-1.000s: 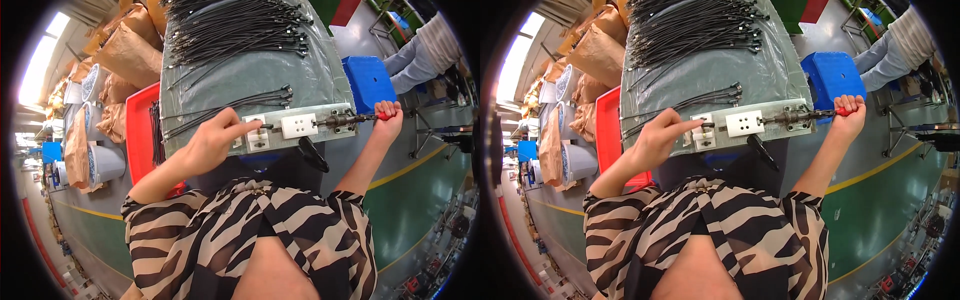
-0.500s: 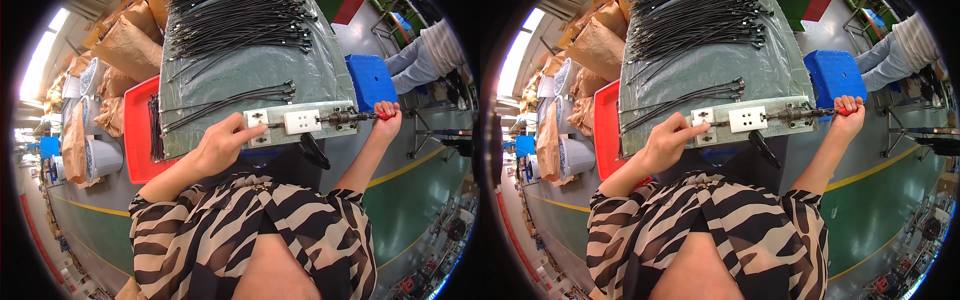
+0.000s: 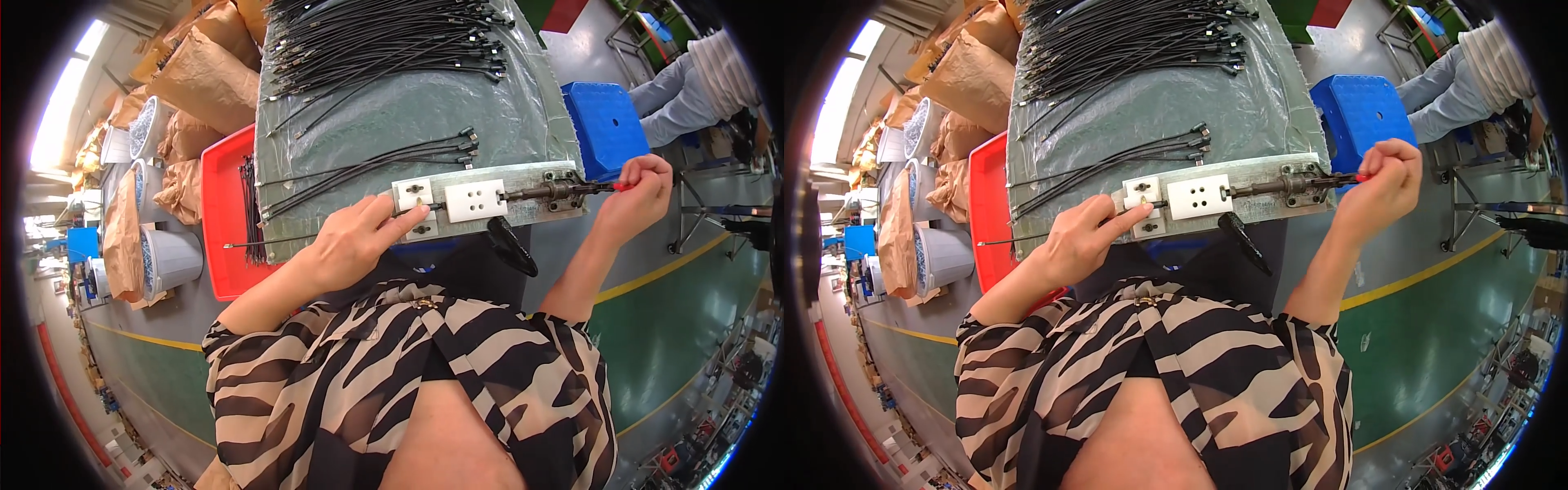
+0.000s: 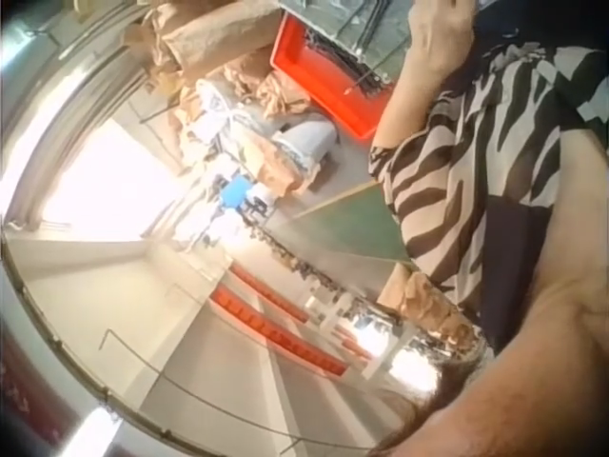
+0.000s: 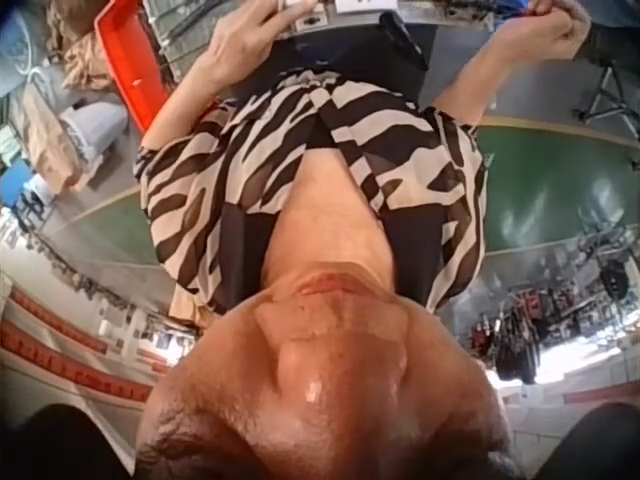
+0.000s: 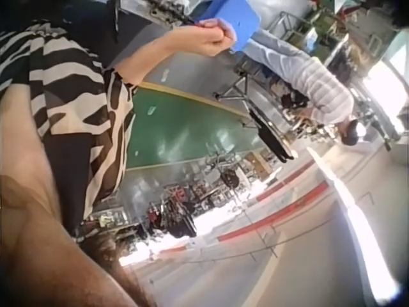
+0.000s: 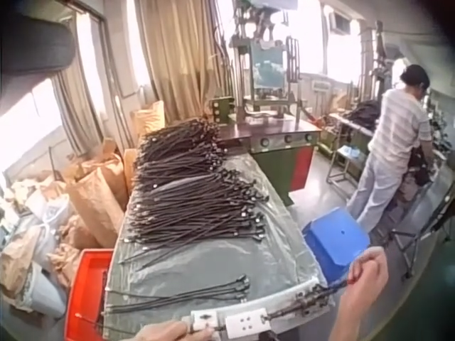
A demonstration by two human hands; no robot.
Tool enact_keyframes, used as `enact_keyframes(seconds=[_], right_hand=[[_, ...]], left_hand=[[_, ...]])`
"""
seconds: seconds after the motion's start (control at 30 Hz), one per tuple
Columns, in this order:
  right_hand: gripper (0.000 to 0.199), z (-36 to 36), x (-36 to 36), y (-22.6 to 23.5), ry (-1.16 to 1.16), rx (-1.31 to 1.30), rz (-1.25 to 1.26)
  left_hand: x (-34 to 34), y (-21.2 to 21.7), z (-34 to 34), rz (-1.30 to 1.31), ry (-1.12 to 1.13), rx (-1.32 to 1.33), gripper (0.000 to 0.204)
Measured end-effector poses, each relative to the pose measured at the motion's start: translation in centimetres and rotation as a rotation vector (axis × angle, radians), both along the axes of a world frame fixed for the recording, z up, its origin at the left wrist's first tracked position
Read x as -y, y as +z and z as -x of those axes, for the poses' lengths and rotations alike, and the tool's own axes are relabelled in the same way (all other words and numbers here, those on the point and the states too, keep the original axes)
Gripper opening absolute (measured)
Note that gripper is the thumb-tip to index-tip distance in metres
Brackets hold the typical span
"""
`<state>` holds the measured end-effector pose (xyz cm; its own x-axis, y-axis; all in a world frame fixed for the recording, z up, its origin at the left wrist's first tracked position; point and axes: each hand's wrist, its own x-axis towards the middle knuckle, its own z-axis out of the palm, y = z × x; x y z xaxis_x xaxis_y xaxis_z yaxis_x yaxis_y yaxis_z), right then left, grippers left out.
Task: Using a manual bench-mounted crimping tool to process bundles of electrical cables.
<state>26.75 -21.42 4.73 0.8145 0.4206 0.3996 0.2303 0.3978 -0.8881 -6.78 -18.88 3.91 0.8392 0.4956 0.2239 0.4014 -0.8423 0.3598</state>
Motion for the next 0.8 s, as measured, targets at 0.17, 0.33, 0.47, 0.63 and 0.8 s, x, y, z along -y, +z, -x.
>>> enact_keyframes(seconds=[0.17, 0.33, 0.47, 0.63, 0.8], right_hand=[[0.014, 2.3, 0.2, -1.9, -0.072, 0.457, 0.184], [0.012, 3.1, 0.5, -2.8, 0.029, 0.980, 0.191], [0.013, 2.8, 1.1, -2.2, 0.211, 1.072, 0.306], [0.010, 2.5, 1.0, -2.4, 0.291, 1.133, 0.246], [0.011, -1.9, 1.3, -0.2, 0.153, 0.081, -0.018]], left_hand=[[-0.3, 0.2, 0.0, 0.018, -0.017, -0.018, 0.052], [-0.4, 0.2, 0.1, 0.010, -0.017, -0.013, 0.057], [-0.5, 0.6, 0.3, 0.075, 0.007, -0.059, 0.070], [-0.6, 1.1, 0.1, 0.049, 0.010, -0.079, 0.064], [-1.4, 3.4, 0.1, 0.013, -0.019, -0.053, 0.048]])
